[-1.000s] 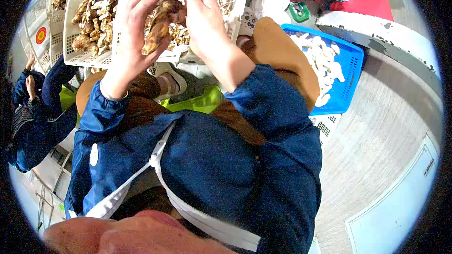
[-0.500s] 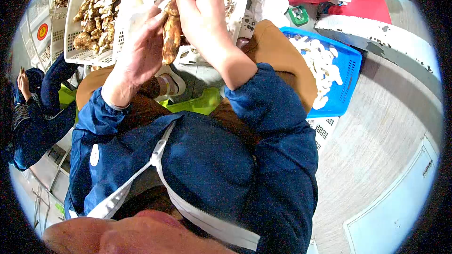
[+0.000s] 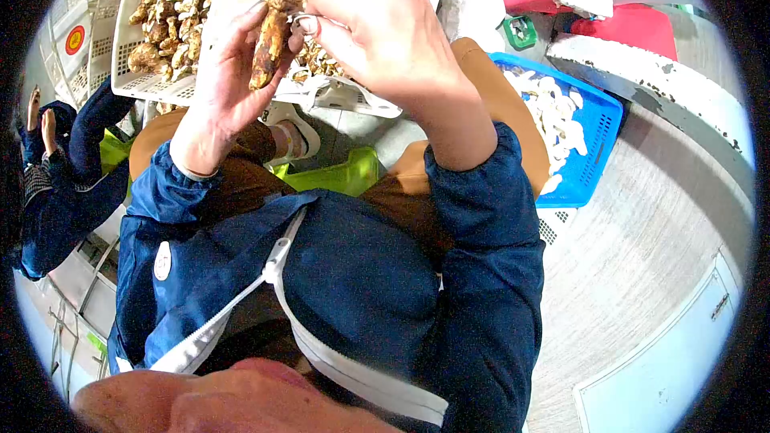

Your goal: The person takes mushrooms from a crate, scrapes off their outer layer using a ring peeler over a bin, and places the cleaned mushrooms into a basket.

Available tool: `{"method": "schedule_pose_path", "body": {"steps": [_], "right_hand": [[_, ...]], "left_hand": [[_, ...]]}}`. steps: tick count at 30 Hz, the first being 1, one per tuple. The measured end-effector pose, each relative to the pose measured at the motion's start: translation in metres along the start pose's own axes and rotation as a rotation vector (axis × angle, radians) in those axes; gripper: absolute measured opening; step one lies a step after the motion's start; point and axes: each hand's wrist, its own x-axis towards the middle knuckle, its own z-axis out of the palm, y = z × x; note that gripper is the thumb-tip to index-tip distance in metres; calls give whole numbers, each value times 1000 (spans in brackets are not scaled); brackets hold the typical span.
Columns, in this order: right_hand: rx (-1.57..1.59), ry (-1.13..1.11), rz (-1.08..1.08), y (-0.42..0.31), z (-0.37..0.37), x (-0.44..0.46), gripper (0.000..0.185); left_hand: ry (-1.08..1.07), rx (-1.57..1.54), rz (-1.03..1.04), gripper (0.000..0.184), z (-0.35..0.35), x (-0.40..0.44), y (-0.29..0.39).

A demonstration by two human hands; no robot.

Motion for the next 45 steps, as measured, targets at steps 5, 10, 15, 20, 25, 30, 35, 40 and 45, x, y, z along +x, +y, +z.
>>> {"method": "schedule_pose_path", "body": {"steps": [5, 10, 15, 20, 25, 30, 35, 40, 45], "right_hand": [[3, -9, 18, -4, 3, 1, 10], [-171, 36, -88, 4, 18, -7, 14], [-198, 62, -115, 4, 29, -10, 19], [-201, 51, -134, 8, 30, -7, 20], [142, 71, 154, 9, 25, -9, 12], [147, 130, 475, 27, 15, -16, 15], [-105, 169, 279, 13, 13, -7, 16], [78, 0, 217, 5, 17, -5, 10], [127, 24, 161, 7, 22, -8, 9]], "left_hand": [[31, 189, 59, 31, 5, 1, -6], [189, 138, -7, 25, -1, 1, -11], [146, 86, -35, 23, -2, -3, -5], [205, 105, 12, 22, -4, -2, -6], [85, 134, -82, 33, -13, -3, 4], [16, 83, -168, 25, -16, -5, 11], [31, 215, -52, 31, -4, -7, 14], [96, 372, 102, 52, -4, -1, 3], [95, 539, 210, 66, 4, -1, -2]]}}
